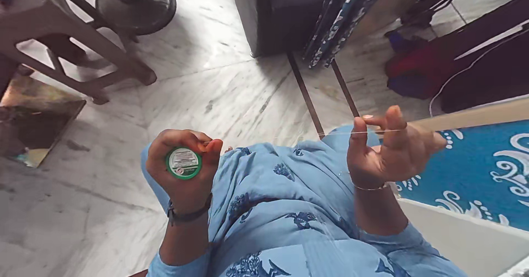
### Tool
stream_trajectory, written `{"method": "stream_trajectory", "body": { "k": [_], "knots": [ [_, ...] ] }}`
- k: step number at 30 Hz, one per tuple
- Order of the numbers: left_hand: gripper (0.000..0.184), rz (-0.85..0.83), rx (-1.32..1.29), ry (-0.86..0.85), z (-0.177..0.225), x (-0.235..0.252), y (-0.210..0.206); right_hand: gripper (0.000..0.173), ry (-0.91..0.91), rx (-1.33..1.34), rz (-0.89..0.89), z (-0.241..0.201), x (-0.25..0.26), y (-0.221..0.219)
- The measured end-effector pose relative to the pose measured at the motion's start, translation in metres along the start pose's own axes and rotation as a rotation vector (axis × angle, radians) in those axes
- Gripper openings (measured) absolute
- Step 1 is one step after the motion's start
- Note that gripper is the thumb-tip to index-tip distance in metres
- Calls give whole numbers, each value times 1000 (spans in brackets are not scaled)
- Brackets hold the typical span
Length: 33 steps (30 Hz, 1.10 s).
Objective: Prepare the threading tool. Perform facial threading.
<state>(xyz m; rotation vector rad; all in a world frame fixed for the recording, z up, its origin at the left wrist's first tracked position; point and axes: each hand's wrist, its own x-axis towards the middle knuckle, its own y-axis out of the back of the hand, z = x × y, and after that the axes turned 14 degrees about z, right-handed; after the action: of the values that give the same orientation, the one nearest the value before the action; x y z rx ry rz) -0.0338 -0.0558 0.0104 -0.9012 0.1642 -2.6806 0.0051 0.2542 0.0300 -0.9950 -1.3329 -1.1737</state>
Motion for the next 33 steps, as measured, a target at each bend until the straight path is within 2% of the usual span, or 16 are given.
{"method": "stream_trajectory", "body": {
  "k": [5,10,13,16,21,23,25,27,28,30,33],
  "knots": [
    [21,-46,95,-11,-7,-1,2,29,12,-8,-25,3,-3,-2],
    [23,-59,161,68,-30,-6,-1,29,62,-31,-48,1,-10,-7],
    [23,-57,305,105,-48,-12,-5,24,36,-26,-79,-2,-20,-15],
    [24,-72,533,122,-65,-17,-10,20,-13,-10,-162,-3,-40,-27],
    [20,-192,903,253,-91,-26,-15,15,-100,88,-417,-5,-83,-52],
    [19,-200,932,292,-91,-26,-15,16,-141,152,-479,-8,-87,-57],
    [21,-147,797,322,-78,-20,-9,16,-144,137,-485,-10,-76,-55],
    [24,-110,499,347,-58,-10,1,25,-140,77,-469,-11,-53,-46],
    [25,-114,343,342,-46,-7,6,36,-145,56,-459,-12,-38,-39],
    [25,-160,128,300,-15,0,10,67,-146,23,-440,-16,-6,-25],
    [21,-192,13,138,23,4,8,105,-148,-6,-385,-23,35,-6]
  ]
}}
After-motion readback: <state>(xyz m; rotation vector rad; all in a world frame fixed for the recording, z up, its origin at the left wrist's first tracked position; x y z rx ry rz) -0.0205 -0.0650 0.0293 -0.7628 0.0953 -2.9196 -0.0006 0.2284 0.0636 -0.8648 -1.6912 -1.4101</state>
